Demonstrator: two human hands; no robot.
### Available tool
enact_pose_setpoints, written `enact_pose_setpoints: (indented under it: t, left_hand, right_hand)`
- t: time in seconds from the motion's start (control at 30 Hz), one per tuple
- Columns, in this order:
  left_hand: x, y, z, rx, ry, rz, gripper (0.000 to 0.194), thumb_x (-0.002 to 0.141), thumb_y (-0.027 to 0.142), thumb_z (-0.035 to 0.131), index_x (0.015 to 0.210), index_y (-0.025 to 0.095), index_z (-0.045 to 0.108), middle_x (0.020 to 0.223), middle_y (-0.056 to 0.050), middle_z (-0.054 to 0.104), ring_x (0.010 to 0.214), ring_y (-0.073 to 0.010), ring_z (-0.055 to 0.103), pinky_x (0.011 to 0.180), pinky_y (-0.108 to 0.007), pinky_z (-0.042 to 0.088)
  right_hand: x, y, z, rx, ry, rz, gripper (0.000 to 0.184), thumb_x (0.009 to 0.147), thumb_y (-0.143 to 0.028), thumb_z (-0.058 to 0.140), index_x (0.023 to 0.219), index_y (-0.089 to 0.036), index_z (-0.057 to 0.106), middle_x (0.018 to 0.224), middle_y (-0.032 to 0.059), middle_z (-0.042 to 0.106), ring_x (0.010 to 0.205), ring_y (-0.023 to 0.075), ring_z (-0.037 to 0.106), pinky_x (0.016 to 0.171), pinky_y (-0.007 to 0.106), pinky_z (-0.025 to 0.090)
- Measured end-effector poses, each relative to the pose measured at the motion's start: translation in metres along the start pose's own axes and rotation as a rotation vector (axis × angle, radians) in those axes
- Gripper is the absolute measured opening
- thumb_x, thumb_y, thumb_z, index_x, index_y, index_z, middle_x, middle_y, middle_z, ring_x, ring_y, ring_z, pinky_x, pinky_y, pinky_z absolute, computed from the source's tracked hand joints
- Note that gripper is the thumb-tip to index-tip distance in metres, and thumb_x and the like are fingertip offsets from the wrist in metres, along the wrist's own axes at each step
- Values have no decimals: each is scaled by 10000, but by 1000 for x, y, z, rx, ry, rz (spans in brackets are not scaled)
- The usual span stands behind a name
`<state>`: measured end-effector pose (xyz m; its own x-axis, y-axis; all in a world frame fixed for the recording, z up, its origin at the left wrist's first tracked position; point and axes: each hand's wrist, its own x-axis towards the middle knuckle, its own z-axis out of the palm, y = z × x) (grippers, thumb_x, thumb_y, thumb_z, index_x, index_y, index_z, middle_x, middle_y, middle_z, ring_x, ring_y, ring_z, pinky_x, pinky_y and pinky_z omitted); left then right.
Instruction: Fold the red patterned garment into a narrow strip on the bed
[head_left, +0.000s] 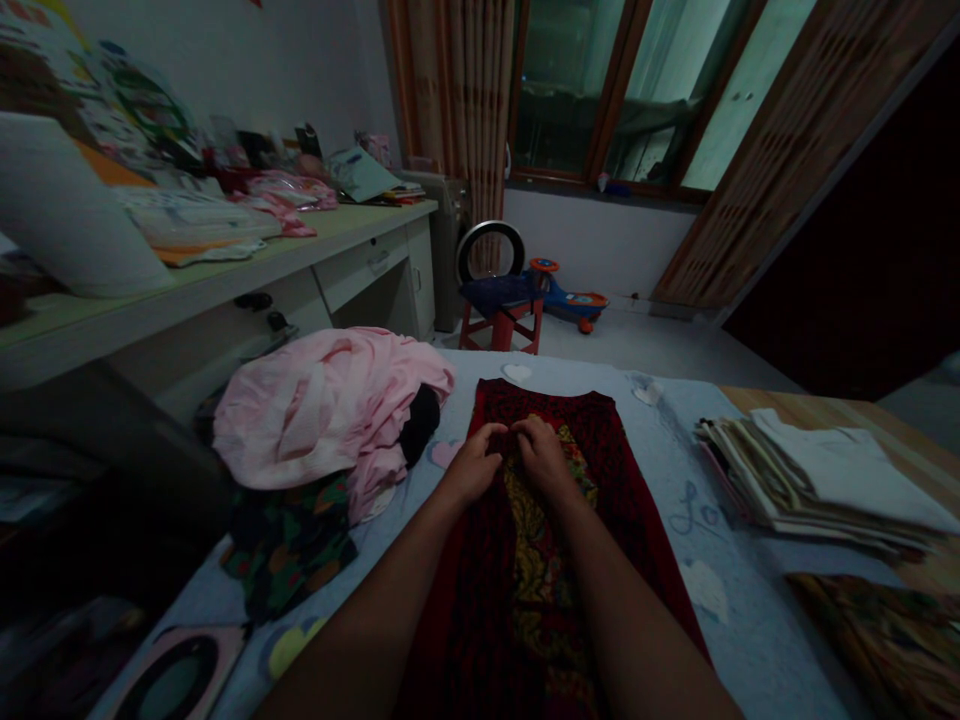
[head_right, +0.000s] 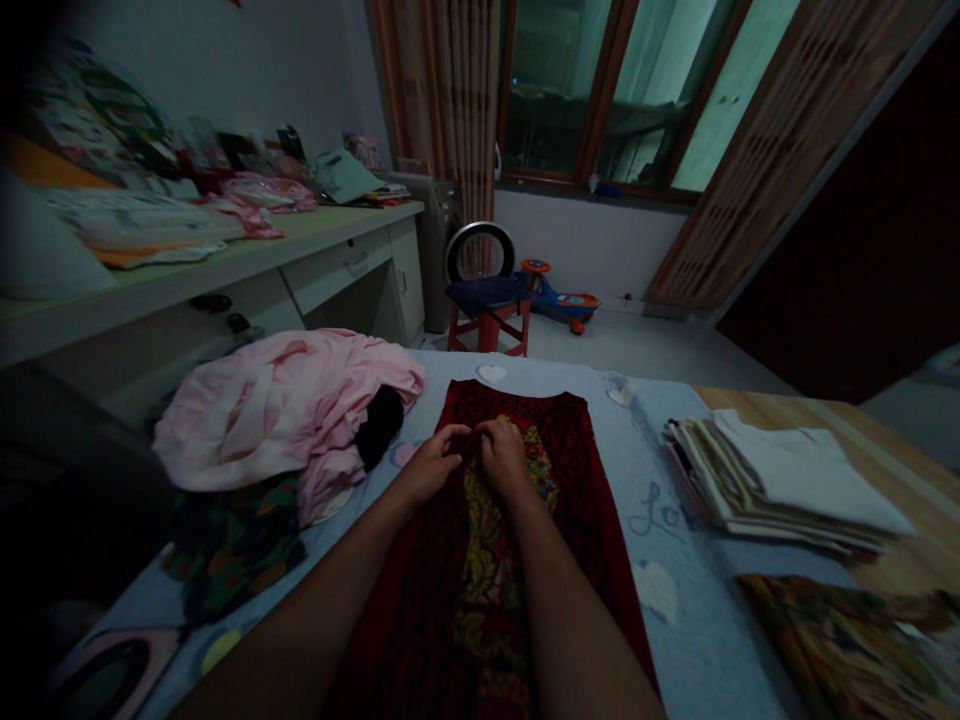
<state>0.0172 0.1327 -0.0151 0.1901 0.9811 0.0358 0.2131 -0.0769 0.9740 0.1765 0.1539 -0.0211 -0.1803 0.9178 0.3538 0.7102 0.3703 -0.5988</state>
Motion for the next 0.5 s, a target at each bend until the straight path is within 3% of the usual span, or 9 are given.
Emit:
enact_pose_setpoints:
  t: [0.23, 0.5]
  left_hand:
    - [-5, 13, -2, 164, 70, 4, 339, 833, 138, 471, 1137, 169, 620, 1168, -72, 676, 1114, -200, 615, 1021, -353, 453]
    - [-10, 17, -7, 480, 31, 34, 556, 790, 79, 501, 1346, 76, 506, 1397, -142, 546, 1309, -217, 498, 1145, -334, 344]
  right_hand:
    - [-2, -6, 0, -142, -73, 48, 174, 896, -268, 536, 997, -215, 668, 1038, 78, 621, 1044, 224, 516, 945, 365, 377]
    - [-7, -14, -1, -262, -119, 48, 372, 809, -357, 639, 1153, -216, 620, 1154, 95, 567, 1133, 268, 457, 977, 407, 366]
